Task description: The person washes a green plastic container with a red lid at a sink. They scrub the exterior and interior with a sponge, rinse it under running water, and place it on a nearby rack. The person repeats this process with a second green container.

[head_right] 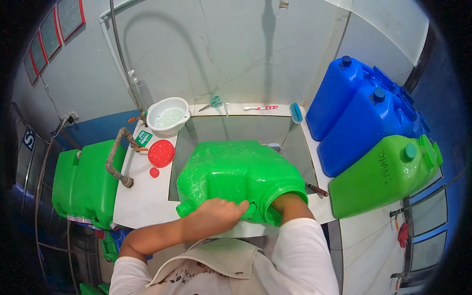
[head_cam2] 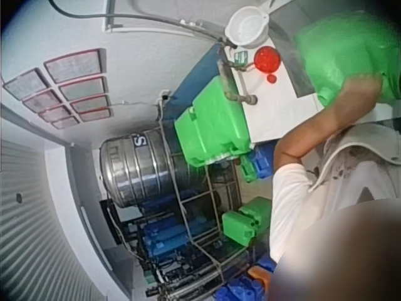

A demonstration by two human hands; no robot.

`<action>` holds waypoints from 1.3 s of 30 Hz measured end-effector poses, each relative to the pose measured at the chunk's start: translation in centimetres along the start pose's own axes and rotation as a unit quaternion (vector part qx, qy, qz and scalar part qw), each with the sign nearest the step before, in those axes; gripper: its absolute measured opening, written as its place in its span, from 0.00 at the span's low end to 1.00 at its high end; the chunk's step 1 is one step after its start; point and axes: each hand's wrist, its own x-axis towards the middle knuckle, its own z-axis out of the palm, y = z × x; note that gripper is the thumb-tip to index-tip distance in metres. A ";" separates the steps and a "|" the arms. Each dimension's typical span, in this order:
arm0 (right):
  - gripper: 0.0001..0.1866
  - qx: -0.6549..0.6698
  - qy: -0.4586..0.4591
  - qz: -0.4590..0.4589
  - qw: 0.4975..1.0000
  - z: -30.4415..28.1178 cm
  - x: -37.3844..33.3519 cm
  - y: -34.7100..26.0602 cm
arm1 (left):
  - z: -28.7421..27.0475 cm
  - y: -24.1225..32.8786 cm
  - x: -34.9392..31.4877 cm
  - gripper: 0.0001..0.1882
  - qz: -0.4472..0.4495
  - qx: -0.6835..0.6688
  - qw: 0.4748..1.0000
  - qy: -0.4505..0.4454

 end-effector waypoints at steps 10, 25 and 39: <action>0.14 -0.015 0.056 0.003 0.998 0.6 3.0 -1.5 | -1.1 1.5 -2.9 0.10 -0.011 0.032 0.998 -0.062; 0.13 -0.055 -0.026 0.024 0.998 1.1 -1.0 0.3 | 0.6 0.7 -1.0 0.05 -0.077 0.013 0.995 -0.059; 0.12 -0.202 -0.029 0.074 0.976 2.7 -12.6 7.2 | 5.4 -7.0 4.3 0.06 -0.129 0.069 0.985 -0.088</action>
